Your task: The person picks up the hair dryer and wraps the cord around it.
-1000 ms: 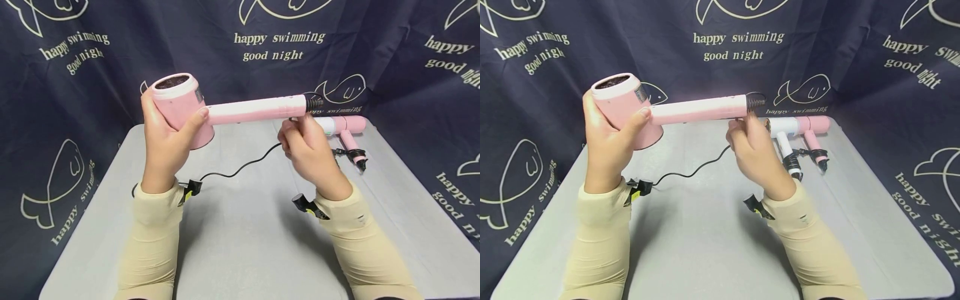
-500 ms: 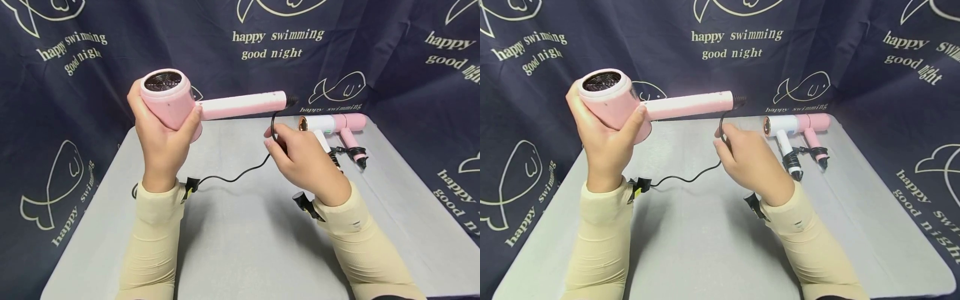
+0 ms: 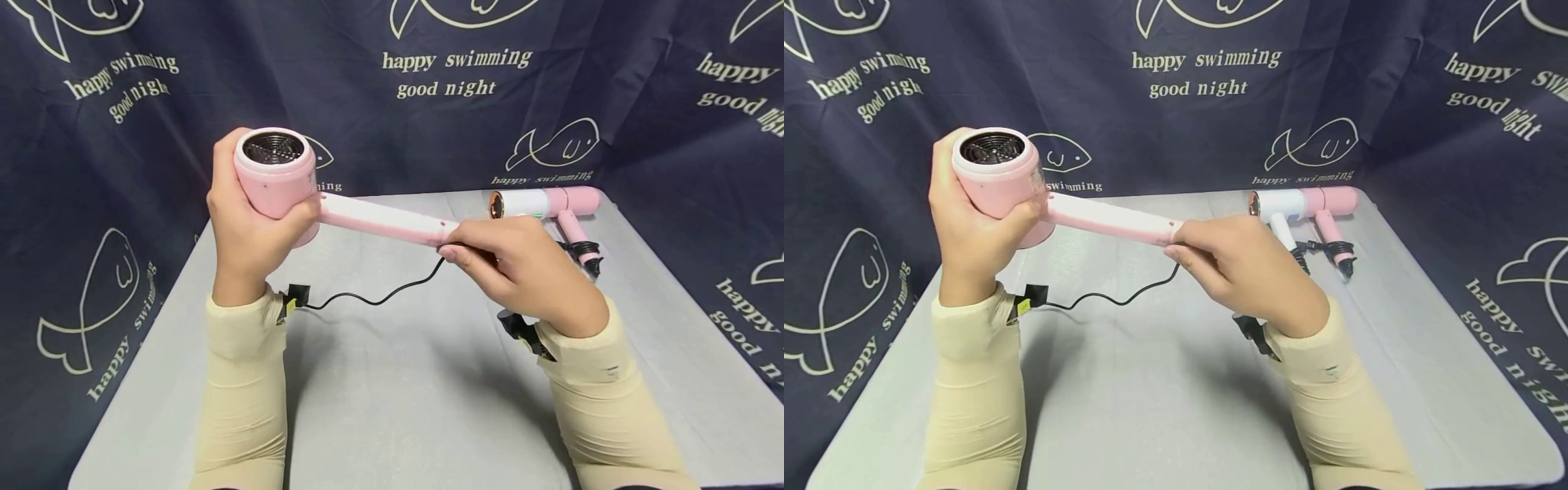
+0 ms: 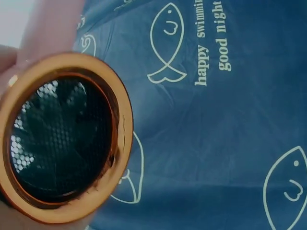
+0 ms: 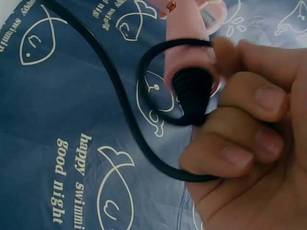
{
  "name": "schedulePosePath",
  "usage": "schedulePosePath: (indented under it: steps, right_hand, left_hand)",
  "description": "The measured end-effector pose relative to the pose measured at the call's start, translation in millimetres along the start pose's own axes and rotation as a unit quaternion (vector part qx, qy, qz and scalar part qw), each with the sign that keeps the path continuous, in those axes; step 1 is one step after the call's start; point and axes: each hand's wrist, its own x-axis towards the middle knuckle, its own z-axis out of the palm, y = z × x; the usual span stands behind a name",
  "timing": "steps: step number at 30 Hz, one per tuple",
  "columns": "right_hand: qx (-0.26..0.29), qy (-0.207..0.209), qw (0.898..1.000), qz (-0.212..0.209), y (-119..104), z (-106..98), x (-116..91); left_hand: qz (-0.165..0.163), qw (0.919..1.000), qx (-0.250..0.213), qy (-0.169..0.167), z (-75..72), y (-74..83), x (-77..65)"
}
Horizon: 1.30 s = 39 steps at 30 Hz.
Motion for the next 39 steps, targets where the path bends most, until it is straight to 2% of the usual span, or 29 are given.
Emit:
schedulePosePath:
  steps: [4,11,19,22,26,29,34,39]
  right_hand:
    - [0.033,0.016,0.999,-0.012,-10.6,-7.7,4.1]
    - [0.094,0.034,0.995,0.029,-18.6,-15.0,6.8]
    - [0.174,0.034,0.983,0.054,-10.5,-15.9,5.1]
    - [0.226,0.037,0.972,0.057,-4.9,-13.1,3.7]
    - [0.297,0.048,0.951,0.074,3.4,-7.5,0.4]
    - [0.323,0.052,0.941,0.082,9.2,-3.4,-1.2]
    - [0.323,0.048,0.942,0.074,17.5,4.2,-1.1]
    - [0.300,0.063,0.948,0.090,17.3,11.8,2.8]
  left_hand:
    - [0.017,0.9992,-0.027,-0.025,-3.2,-6.8,1.7]
    - [0.046,0.9955,-0.050,-0.066,-4.6,-9.8,1.7]
    - [0.032,0.9908,-0.108,-0.075,-3.2,-9.4,0.4]
    - [0.032,0.9889,-0.126,-0.073,-2.1,-8.5,0.1]
    - [0.038,0.9873,-0.140,-0.064,-0.6,-5.7,-0.2]
    - [0.045,0.9870,-0.146,-0.049,0.7,-3.3,0.0]
    - [0.046,0.9862,-0.159,-0.010,1.7,-0.2,0.2]
    - [0.046,0.9832,-0.175,0.024,3.7,1.3,1.3]
